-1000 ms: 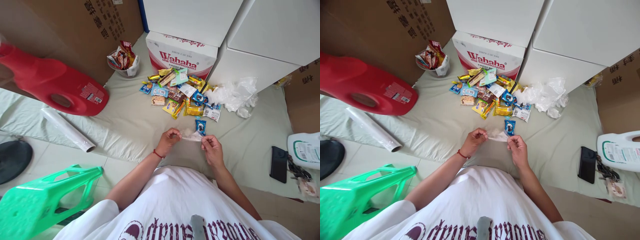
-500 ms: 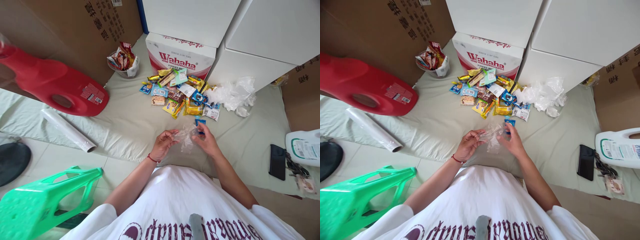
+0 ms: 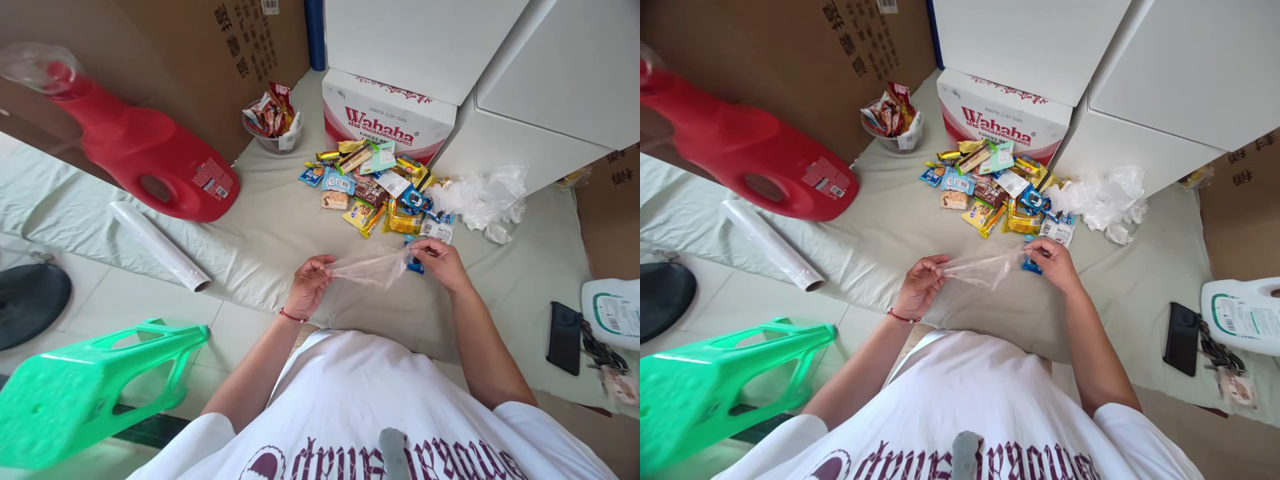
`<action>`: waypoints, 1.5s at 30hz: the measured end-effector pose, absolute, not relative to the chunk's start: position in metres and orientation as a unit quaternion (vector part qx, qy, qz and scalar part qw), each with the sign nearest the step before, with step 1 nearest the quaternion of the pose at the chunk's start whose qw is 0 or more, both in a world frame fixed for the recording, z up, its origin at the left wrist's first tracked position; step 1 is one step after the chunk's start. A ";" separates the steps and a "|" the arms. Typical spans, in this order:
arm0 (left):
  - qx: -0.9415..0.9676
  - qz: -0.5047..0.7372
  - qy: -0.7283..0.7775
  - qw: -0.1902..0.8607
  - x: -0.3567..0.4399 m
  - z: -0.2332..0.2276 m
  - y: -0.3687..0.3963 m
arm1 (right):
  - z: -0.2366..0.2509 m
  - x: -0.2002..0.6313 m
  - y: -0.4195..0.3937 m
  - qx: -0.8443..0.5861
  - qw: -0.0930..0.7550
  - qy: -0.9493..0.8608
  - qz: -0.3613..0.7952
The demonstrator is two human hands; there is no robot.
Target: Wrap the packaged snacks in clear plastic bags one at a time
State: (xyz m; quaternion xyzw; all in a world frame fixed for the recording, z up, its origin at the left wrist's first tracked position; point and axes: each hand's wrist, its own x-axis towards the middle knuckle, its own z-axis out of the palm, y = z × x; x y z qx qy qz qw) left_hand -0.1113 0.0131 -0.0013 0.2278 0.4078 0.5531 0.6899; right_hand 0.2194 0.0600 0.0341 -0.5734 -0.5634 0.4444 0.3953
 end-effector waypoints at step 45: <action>0.286 0.528 0.381 0.703 -0.086 0.016 0.039 | 0.052 0.143 0.069 -0.448 0.311 -0.498 0.675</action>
